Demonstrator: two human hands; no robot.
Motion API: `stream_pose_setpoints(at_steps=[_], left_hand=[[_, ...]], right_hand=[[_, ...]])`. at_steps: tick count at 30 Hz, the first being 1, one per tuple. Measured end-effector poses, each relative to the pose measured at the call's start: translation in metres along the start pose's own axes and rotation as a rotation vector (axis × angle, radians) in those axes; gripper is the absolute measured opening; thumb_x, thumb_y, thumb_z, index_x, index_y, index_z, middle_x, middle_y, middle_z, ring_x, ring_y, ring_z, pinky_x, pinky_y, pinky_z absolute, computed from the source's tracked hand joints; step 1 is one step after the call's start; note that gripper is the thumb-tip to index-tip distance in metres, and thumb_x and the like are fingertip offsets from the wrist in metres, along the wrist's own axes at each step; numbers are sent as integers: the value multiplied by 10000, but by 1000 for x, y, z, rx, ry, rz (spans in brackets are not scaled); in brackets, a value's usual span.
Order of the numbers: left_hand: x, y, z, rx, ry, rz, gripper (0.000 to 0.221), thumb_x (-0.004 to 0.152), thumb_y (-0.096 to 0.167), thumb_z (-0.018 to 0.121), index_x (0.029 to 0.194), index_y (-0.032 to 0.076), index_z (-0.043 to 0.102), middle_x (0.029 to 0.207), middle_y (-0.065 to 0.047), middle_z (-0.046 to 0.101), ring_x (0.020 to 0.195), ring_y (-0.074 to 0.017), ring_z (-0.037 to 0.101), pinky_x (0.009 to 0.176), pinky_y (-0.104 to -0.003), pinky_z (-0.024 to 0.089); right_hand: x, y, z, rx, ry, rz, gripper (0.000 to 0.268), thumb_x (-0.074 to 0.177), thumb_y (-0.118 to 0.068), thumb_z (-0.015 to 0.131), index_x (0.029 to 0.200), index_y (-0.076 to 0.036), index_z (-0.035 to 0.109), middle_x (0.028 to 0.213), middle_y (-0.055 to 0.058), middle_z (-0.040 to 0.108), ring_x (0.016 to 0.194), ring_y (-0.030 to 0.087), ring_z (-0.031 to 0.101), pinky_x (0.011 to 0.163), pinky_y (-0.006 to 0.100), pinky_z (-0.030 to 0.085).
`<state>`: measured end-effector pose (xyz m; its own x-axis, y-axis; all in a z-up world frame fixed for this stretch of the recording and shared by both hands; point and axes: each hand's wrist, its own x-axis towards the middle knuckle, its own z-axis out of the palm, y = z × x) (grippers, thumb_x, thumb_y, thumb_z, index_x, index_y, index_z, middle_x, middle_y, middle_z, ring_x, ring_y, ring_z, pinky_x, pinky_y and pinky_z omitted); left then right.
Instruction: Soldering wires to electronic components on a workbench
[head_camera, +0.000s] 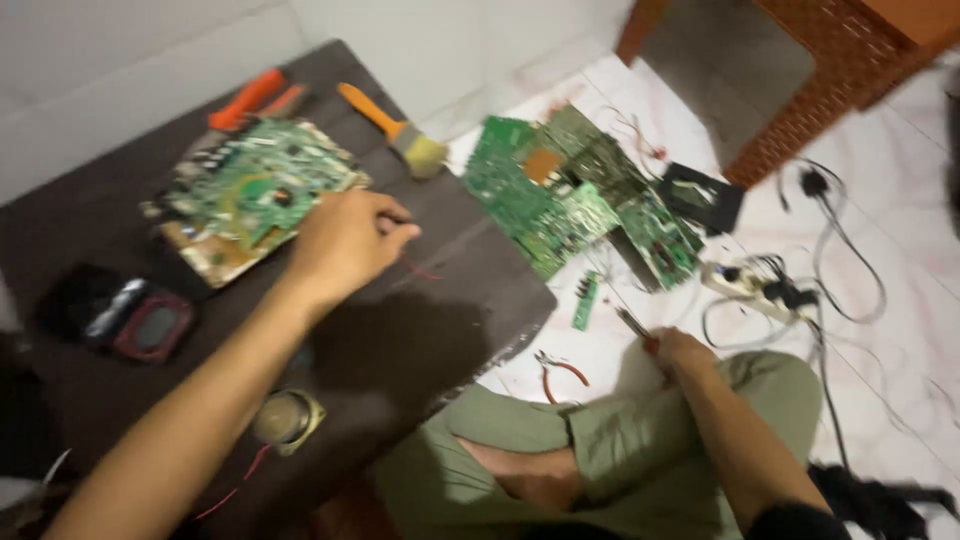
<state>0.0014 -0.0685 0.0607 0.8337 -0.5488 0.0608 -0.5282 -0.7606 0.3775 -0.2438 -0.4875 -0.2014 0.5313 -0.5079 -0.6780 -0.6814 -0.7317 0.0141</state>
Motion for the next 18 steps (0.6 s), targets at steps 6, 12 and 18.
stream_pose_setpoints(at_steps=[6, 12, 18], left_hand=[[5, 0, -3, -51, -68, -157, 188, 831, 300, 787, 995, 218, 828, 858, -31, 802, 947, -343, 761, 814, -484, 607], [10, -5, -1, -87, -160, -255, 226, 795, 328, 795, 1002, 244, 830, 911, -15, 810, 1005, -292, 759, 875, -453, 607], [7, 17, -22, -224, -161, -346, 230, 826, 260, 799, 1026, 148, 822, 977, -41, 814, 913, -186, 772, 858, -349, 609]], right_hand=[[19, 17, 15, 130, 299, 36, 717, 778, -343, 801, 1327, 28, 528, 1256, 319, 647, 1194, 514, 662, 918, 615, 564], [-48, -8, 2, 530, 766, -235, 432, 804, -116, 730, 1182, -60, 530, 1242, 229, 546, 1250, 471, 573, 1021, 560, 491], [-139, -86, -47, 813, 965, -635, 186, 900, -51, 625, 1071, -22, 557, 1198, 189, 633, 1155, 325, 598, 1016, 446, 499]])
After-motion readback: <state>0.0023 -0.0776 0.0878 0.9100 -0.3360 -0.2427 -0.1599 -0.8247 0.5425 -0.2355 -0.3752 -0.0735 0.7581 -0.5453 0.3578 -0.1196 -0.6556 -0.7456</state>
